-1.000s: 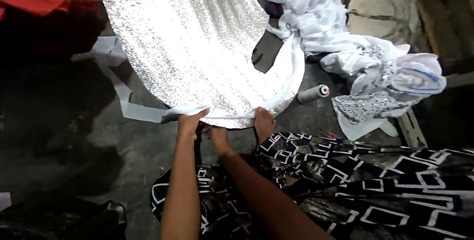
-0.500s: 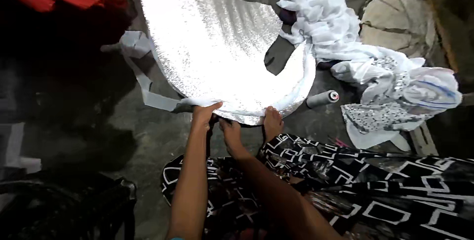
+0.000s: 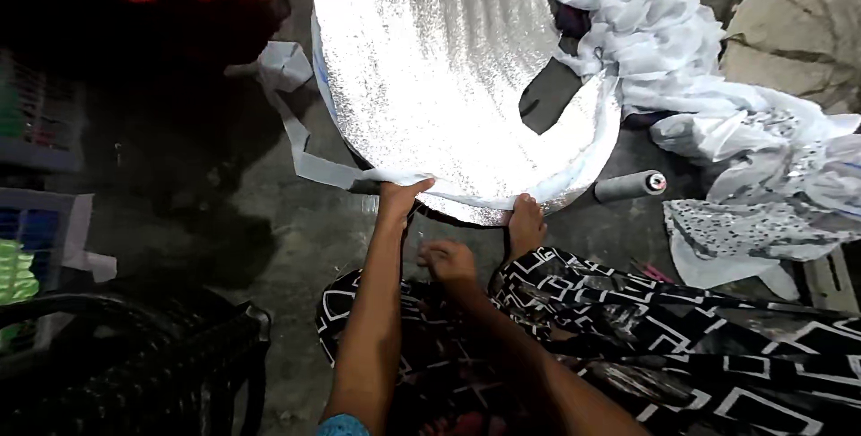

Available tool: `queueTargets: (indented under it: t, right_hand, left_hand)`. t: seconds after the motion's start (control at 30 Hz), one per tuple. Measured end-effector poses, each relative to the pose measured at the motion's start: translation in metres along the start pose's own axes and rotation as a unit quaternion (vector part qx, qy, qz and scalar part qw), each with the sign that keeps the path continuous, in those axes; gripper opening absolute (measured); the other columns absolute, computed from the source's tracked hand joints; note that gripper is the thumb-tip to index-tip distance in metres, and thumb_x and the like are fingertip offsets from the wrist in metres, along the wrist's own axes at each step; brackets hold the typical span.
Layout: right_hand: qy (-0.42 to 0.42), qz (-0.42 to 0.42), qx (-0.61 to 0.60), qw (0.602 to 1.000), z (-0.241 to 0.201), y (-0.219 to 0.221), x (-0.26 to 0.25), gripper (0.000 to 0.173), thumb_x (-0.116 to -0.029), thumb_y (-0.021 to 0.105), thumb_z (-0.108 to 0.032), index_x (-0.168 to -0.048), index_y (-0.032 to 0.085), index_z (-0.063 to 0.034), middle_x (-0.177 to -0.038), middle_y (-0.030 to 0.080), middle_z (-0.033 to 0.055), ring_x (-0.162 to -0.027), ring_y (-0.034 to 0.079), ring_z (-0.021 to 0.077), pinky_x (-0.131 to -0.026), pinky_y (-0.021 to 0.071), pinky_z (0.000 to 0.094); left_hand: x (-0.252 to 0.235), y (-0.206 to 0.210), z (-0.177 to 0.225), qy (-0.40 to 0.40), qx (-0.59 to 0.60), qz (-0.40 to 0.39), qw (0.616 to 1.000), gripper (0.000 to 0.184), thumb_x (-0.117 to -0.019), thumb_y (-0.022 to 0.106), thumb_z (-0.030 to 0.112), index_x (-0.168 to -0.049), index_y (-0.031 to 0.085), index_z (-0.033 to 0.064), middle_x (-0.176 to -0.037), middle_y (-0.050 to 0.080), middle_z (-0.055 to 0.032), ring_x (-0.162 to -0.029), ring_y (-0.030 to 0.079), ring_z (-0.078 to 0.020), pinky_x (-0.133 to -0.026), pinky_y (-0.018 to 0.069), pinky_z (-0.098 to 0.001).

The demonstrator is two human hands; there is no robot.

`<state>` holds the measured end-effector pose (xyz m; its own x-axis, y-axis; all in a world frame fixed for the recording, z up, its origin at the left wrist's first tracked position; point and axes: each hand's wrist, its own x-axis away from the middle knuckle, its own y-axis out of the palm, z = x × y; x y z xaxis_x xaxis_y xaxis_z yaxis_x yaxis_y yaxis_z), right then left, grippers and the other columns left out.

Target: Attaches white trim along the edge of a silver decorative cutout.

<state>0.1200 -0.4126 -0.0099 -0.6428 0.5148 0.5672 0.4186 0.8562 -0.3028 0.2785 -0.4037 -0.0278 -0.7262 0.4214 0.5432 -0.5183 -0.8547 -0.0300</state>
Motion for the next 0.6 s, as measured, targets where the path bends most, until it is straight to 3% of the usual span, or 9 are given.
queueTargets:
  t: [0.13, 0.2, 0.3, 0.37, 0.47, 0.5, 0.53, 0.57, 0.6]
  right_hand:
    - [-0.088, 0.046, 0.168, 0.981, -0.011, -0.090, 0.077, 0.023, -0.0987, 0.065, -0.020, -0.106, 0.073, 0.0004, -0.093, 0.073, 0.0127, -0.085, 0.070, 0.0230, -0.080, 0.0573, 0.0448]
    - [-0.181, 0.145, 0.153, 0.961, -0.016, -0.130, 0.107, 0.018, -0.0954, 0.067, -0.023, -0.099, 0.076, -0.0075, -0.089, 0.073, 0.0010, -0.079, 0.068, 0.0090, -0.073, 0.0576, 0.0292]
    - [-0.264, 0.208, -0.004, 0.942, -0.031, -0.182, 0.144, 0.010, -0.0924, 0.073, -0.017, -0.095, 0.077, -0.0253, -0.092, 0.074, -0.0156, -0.082, 0.069, -0.0016, -0.075, 0.0590, 0.0173]
    - [-0.303, 0.189, -0.097, 0.929, -0.028, -0.200, 0.153, 0.013, -0.0958, 0.071, -0.023, -0.097, 0.077, -0.0340, -0.094, 0.074, -0.0178, -0.085, 0.069, -0.0017, -0.078, 0.0580, 0.0165]
    - [-0.297, 0.091, -0.374, 0.874, -0.022, -0.201, 0.153, 0.018, -0.0994, 0.061, -0.040, -0.098, 0.078, -0.0337, -0.105, 0.076, -0.0119, -0.105, 0.071, 0.0060, -0.099, 0.0569, 0.0308]
    - [-0.274, 0.047, -0.451, 0.848, -0.026, -0.202, 0.159, 0.022, -0.0981, 0.061, -0.040, -0.097, 0.080, -0.0297, -0.099, 0.077, -0.0117, -0.101, 0.072, 0.0054, -0.100, 0.0570, 0.0327]
    - [-0.241, -0.002, -0.488, 0.839, -0.030, -0.205, 0.169, 0.022, -0.0991, 0.061, -0.037, -0.097, 0.080, -0.0259, -0.086, 0.075, -0.0134, -0.087, 0.072, 0.0010, -0.092, 0.0589, 0.0261]
    - [-0.184, -0.050, -0.488, 0.852, -0.034, -0.211, 0.180, 0.022, -0.1011, 0.061, -0.033, -0.095, 0.078, -0.0213, -0.075, 0.071, -0.0123, -0.073, 0.069, -0.0016, -0.074, 0.0578, 0.0179]
    - [-0.086, -0.071, -0.442, 0.890, -0.041, -0.215, 0.188, 0.020, -0.1012, 0.061, -0.029, -0.093, 0.072, -0.0134, -0.071, 0.067, -0.0061, -0.067, 0.067, 0.0003, -0.064, 0.0547, 0.0170]
  left_hand:
    - [-0.004, -0.003, -0.005, -0.051, 0.007, -0.030, 0.998, 0.072, -0.0862, 0.082, 0.009, -0.146, 0.043, -0.0021, -0.136, 0.058, -0.0223, -0.118, 0.061, -0.0281, -0.097, 0.0542, -0.0459]
    - [-0.005, -0.004, -0.005, -0.040, -0.006, -0.025, 0.999, 0.073, -0.0847, 0.083, 0.009, -0.145, 0.044, -0.0037, -0.136, 0.058, -0.0234, -0.120, 0.061, -0.0291, -0.100, 0.0531, -0.0469]
    - [-0.003, -0.005, -0.003, -0.020, -0.017, -0.022, 0.999, 0.069, -0.0839, 0.084, 0.007, -0.142, 0.048, -0.0054, -0.134, 0.059, -0.0235, -0.117, 0.062, -0.0283, -0.098, 0.0541, -0.0455]
    - [0.000, -0.004, 0.000, -0.026, -0.024, -0.016, 0.999, 0.067, -0.0840, 0.083, 0.007, -0.140, 0.049, -0.0044, -0.128, 0.061, -0.0225, -0.106, 0.064, -0.0255, -0.089, 0.0561, -0.0422]
    - [-0.002, -0.002, 0.005, -0.070, -0.027, -0.019, 0.997, 0.067, -0.0860, 0.082, 0.008, -0.142, 0.047, -0.0024, -0.125, 0.061, -0.0214, -0.097, 0.064, -0.0230, -0.083, 0.0561, -0.0395]
    - [-0.002, -0.002, 0.005, -0.090, -0.030, -0.023, 0.995, 0.067, -0.0871, 0.081, 0.009, -0.143, 0.046, -0.0021, -0.127, 0.060, -0.0217, -0.097, 0.064, -0.0233, -0.084, 0.0562, -0.0394]
    - [-0.004, -0.003, 0.007, -0.106, -0.030, -0.029, 0.993, 0.067, -0.0882, 0.080, 0.010, -0.144, 0.045, -0.0011, -0.127, 0.060, -0.0214, -0.096, 0.064, -0.0228, -0.083, 0.0567, -0.0383]
    - [-0.005, -0.005, 0.009, -0.118, -0.031, -0.032, 0.992, 0.066, -0.0890, 0.079, 0.010, -0.145, 0.045, -0.0001, -0.125, 0.061, -0.0208, -0.095, 0.065, -0.0220, -0.082, 0.0566, -0.0370]
    - [-0.005, -0.007, 0.011, -0.126, -0.030, -0.036, 0.991, 0.067, -0.0899, 0.079, 0.011, -0.146, 0.043, 0.0001, -0.128, 0.060, -0.0214, -0.099, 0.065, -0.0230, -0.085, 0.0567, -0.0376]
